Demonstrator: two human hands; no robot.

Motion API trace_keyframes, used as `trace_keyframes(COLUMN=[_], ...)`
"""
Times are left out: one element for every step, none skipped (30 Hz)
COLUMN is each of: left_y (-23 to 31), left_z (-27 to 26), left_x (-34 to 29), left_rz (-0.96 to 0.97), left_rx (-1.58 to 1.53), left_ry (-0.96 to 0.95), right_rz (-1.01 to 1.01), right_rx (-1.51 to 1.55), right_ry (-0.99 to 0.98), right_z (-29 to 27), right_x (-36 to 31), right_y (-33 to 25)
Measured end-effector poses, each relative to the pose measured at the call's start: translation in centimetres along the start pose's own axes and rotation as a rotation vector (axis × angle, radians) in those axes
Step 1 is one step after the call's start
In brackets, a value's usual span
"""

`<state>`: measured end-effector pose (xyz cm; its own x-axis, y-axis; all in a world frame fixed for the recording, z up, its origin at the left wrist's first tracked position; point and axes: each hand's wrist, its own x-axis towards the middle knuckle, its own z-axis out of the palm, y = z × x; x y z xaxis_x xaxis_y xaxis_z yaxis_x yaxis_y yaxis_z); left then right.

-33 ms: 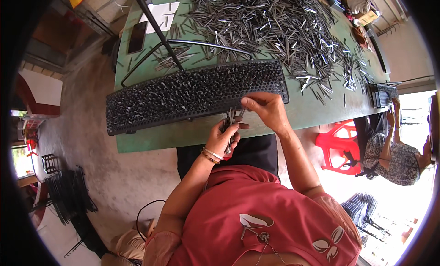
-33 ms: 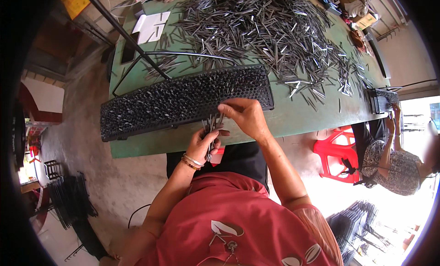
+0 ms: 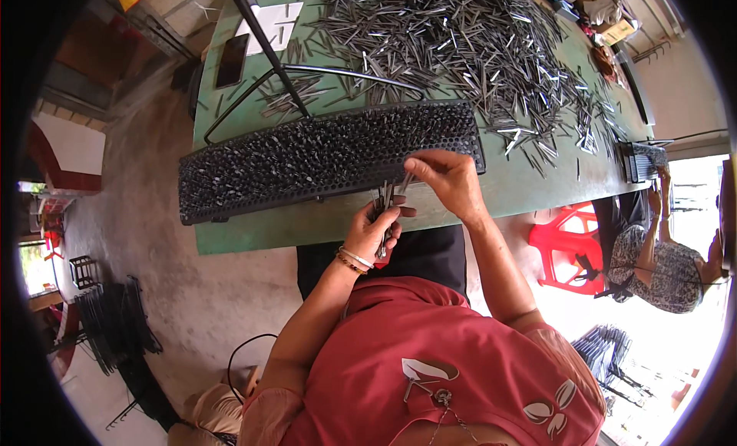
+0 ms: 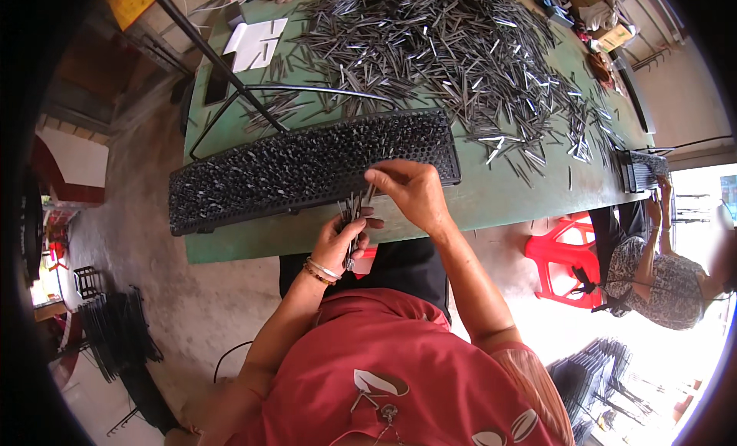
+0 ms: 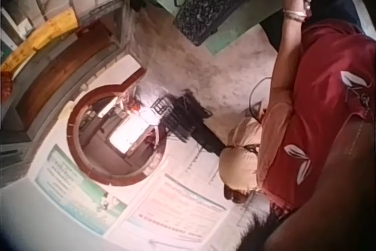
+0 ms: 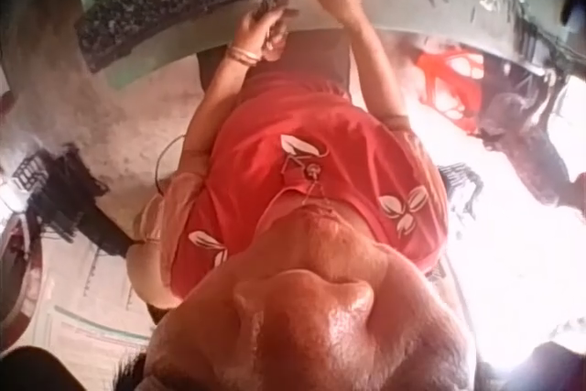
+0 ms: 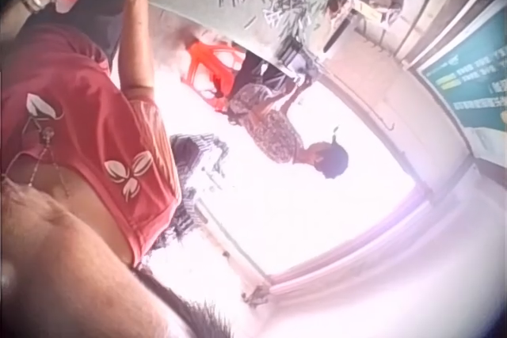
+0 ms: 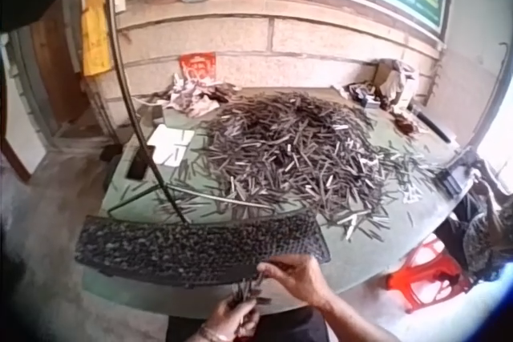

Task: Picking up metal pins from a pile and inserting them into a perforated rectangular base.

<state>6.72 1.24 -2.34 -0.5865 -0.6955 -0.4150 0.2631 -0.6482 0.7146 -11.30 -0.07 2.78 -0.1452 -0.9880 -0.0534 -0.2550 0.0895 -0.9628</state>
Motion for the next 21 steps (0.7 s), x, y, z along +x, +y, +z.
trace_keyframes(left_y=[-0.2, -0.3, -0.3, -0.2, -0.2, -0.3, -0.3, -0.4, -0.4, -0.4, -0.4, -0.5, -0.6, -0.6, -0.5, -0.4, -0.3, -0.3, -0.4, -0.4, -0.4], left_z=[-0.4, -0.6, -0.8, -0.8, -0.8, -0.8, -0.8, -0.9, -0.9, -1.0, -1.0, -1.0, -1.0, -1.0, -0.9, -0.8, -0.8, -0.8, -0.8, -0.8, -0.8], left_x=[0.0, -0.1, -0.2, -0.3, -0.4, -0.4, -0.4, -0.4, -0.4, -0.4, -0.4, -0.3, -0.3, -0.3, -0.3, -0.3, -0.3, -0.3, -0.2, -0.2, -0.2], left_rz=[-0.001, -0.003, 0.0, -0.009, -0.016, -0.012, -0.017, -0.023, -0.021, -0.024, -0.028, -0.027, -0.028, -0.029, -0.028, -0.036, -0.044, -0.043, -0.04, -0.036, -0.036], left_rx=[-0.015, -0.03, -0.032, -0.014, 0.004, 0.002, -0.005, -0.012, -0.014, -0.014, -0.015, -0.016, -0.024, -0.03, -0.031, -0.028, -0.025, -0.025, -0.022, -0.02, -0.02], left_ry=[-0.003, -0.009, -0.006, -0.014, -0.021, -0.018, -0.022, -0.025, -0.024, -0.026, -0.029, -0.029, -0.031, -0.034, -0.035, -0.029, -0.024, -0.024, -0.028, -0.032, -0.032], right_rz=[-0.075, -0.102, -0.103, -0.149, -0.196, -0.246, -0.249, -0.305, -0.361, -0.363, -0.445, -0.527, -0.527, -0.59, -0.653, -0.653, -0.722, -0.791, -0.792, -0.782, -0.772], right_rx=[-0.021, -0.017, -0.017, -0.067, -0.117, -0.116, -0.116, -0.175, -0.235, -0.236, -0.302, -0.369, -0.371, -0.408, -0.444, -0.445, -0.446, -0.446, -0.445, -0.448, -0.45], right_ry=[0.091, 0.104, 0.1, 0.116, 0.131, 0.149, 0.145, 0.149, 0.153, 0.151, 0.147, 0.143, 0.143, 0.12, 0.098, 0.097, 0.094, 0.091, 0.091, 0.082, 0.072], right_z=[0.4, 0.8, 1.3, 1.8, 2.3, 2.8, 2.9, 3.0, 3.1, 3.0, 2.9, 2.7, 2.7, 2.7, 2.6, 2.6, 2.6, 2.6, 2.6, 2.6, 2.6], right_x=[0.4, 0.7, 1.1, 1.5, 1.8, 2.3, 2.4, 2.5, 2.7, 2.8, 3.0, 3.1, 3.1, 3.2, 3.3, 3.4, 3.6, 3.7, 3.7, 3.8, 3.8], right_y=[-0.6, -1.2, -1.3, -1.3, -1.2, -0.6, -0.4, -0.3, -0.2, 0.0, 0.2, 0.3, 0.2, 0.1, 0.1, 0.1, 0.1, 0.1, 0.1, 0.0, 0.0])
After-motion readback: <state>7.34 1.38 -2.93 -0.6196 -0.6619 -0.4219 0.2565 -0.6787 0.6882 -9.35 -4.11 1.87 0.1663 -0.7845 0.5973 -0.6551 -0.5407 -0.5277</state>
